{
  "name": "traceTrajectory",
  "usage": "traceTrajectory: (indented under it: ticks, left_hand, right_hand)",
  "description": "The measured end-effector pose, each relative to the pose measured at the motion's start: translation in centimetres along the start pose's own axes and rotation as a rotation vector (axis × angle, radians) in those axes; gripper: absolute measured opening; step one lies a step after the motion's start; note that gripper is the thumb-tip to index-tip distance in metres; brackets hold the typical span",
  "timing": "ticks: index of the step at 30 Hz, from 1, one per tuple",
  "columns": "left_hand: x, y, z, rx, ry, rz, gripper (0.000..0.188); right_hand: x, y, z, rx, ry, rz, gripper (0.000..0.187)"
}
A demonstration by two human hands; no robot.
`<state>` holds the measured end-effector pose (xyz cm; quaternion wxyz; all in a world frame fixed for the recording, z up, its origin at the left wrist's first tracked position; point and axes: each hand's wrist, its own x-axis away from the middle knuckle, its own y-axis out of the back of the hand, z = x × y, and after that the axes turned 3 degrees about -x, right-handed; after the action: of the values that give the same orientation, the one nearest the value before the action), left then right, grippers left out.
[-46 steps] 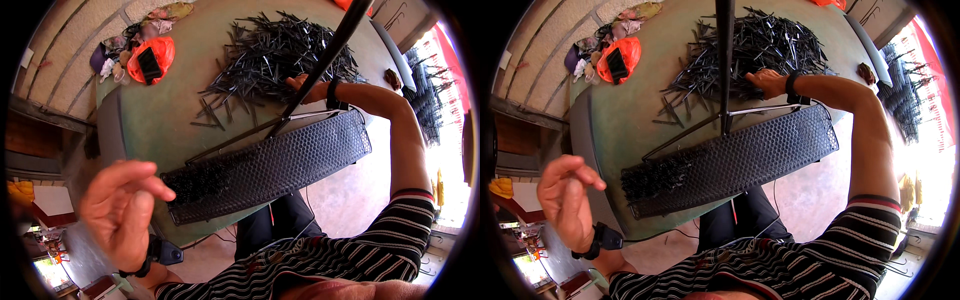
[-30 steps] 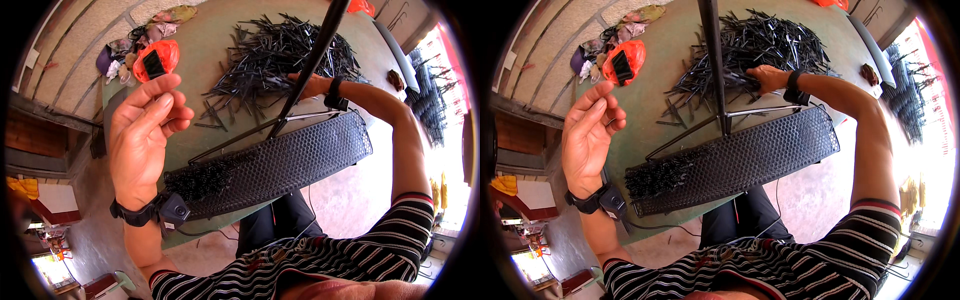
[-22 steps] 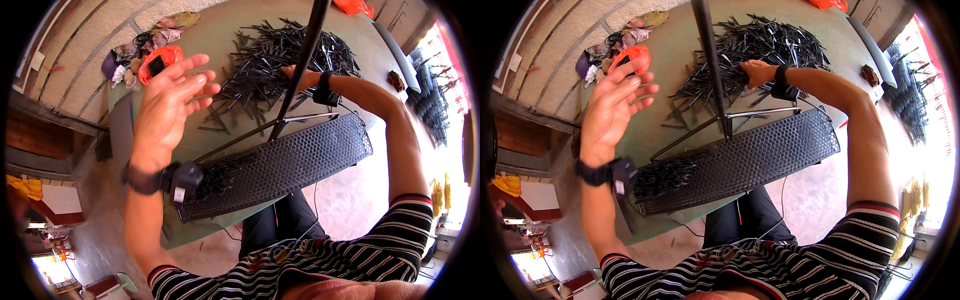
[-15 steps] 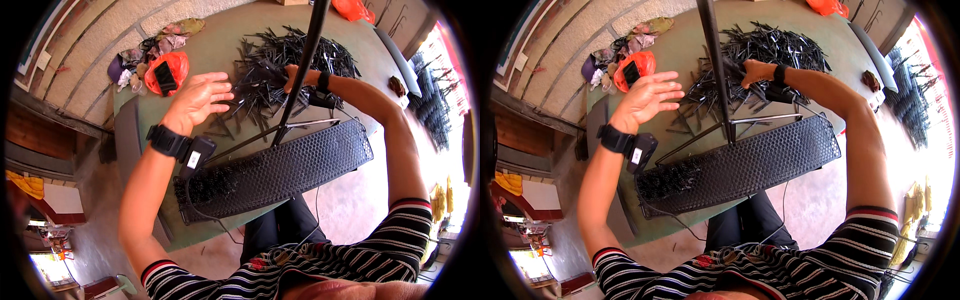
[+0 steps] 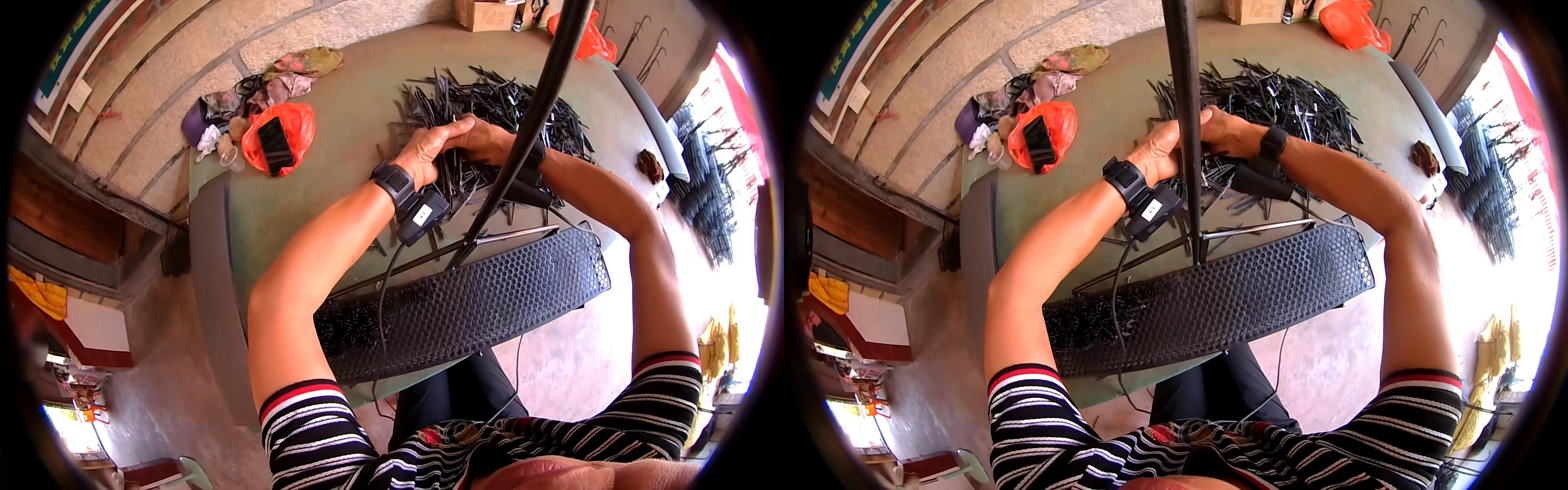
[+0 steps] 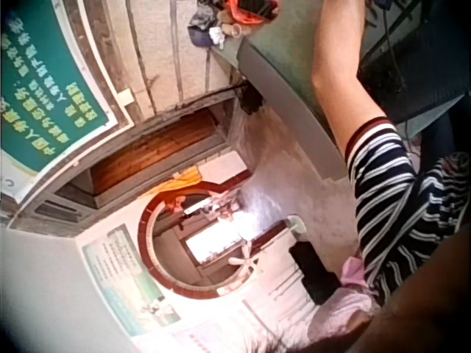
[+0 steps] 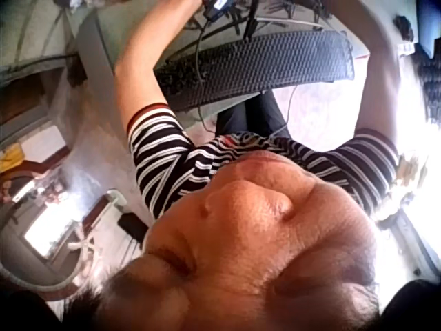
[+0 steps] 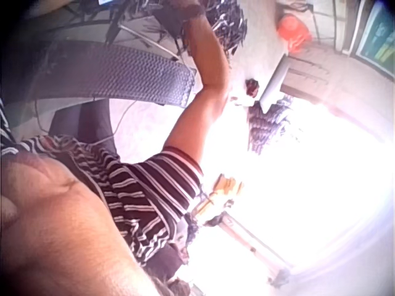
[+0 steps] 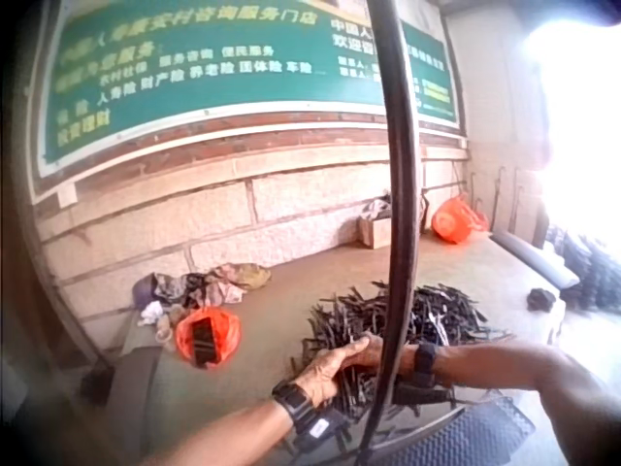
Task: The person inserts black plastic bristles into a perforated black plastic base. They pick up bundles of bristles from a pile on the table and push them into the holes of the base one by one. The person occasionally gathers loose bristles from the table to continue the assembly process.
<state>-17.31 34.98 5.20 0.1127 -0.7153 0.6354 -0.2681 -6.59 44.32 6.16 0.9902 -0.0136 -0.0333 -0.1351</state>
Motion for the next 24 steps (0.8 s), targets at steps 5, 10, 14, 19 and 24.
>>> traceTrajectory:
  ticks: [5, 10, 14, 19, 24]
  left_hand:
    - [2.0, 0.3, -0.7, 0.000, 0.033, -0.001, 0.026]
    - [1.5, 1.3, -0.3, 0.085, 0.006, -0.062, 0.024]
    - [-0.8, 4.0, 0.7, 0.209, -0.013, -0.148, 0.021]
    - [-0.5, 4.4, 0.3, 0.159, -0.044, -0.211, 0.019]
    - [-0.2, 5.8, 0.3, 0.044, -0.138, -0.459, 0.015]
  right_hand:
    - [-0.9, -1.1, -0.3, 0.130, 0.020, 0.036, 0.021]
    - [-1.5, -2.1, 0.0, 0.021, 0.001, 0.009, 0.022]
    - [-1.8, -1.8, 1.4, 0.301, -0.142, 0.072, 0.042]
    - [-0.7, -3.1, 4.0, 0.871, -0.134, 0.073, 0.079]
    - [1.2, -4.3, 4.7, 0.675, -0.151, 0.152, 0.094]
